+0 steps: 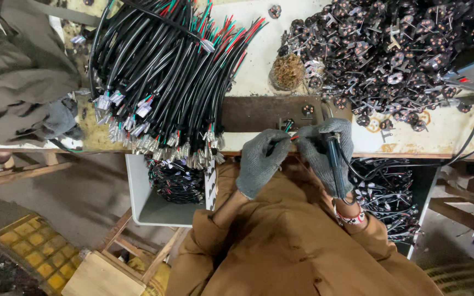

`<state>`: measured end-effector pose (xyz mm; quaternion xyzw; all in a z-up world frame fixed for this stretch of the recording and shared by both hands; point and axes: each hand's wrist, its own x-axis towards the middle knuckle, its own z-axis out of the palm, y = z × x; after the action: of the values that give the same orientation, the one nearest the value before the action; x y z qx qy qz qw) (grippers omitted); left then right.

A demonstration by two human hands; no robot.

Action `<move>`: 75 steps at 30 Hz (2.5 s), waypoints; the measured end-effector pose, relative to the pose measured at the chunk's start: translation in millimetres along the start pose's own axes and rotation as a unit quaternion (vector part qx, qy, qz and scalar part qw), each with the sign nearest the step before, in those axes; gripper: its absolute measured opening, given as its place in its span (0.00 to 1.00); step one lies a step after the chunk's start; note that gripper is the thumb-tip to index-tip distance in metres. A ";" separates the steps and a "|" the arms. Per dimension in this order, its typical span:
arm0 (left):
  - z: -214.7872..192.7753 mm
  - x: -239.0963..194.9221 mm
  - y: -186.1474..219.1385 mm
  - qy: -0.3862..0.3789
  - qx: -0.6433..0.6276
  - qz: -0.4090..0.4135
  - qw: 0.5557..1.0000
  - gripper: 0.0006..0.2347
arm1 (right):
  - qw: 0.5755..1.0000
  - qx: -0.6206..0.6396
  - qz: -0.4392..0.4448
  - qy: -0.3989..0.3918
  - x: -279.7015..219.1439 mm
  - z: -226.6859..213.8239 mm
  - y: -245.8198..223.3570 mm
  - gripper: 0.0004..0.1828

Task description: The person uses a soldering iron to attach metal connectors to the ends of black wires. They repeatedly pick up wires, apply heat to the connector, and place the finished units into a white bin.

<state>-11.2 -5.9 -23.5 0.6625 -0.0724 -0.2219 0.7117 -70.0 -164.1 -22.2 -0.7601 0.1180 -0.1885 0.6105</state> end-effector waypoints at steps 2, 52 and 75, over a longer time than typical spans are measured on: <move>3.6 0.8 2.3 0.001 0.005 0.001 1.000 0.05 | 0.993 0.092 0.075 0.024 -2.3 5.4 -4.6 0.24; 2.2 5.4 -1.5 0.022 0.018 -0.037 0.999 0.06 | 0.997 0.044 0.004 0.058 -5.7 17.2 10.7 0.24; -13.4 25.1 63.3 0.128 0.339 0.207 0.909 0.07 | 0.999 -0.036 -0.028 0.015 6.9 -20.0 30.0 0.17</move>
<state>30.3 -2.6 31.9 0.8568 -0.1876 0.0552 0.4771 -70.9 -191.4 -46.8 -0.7821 0.1120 -0.2124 0.5750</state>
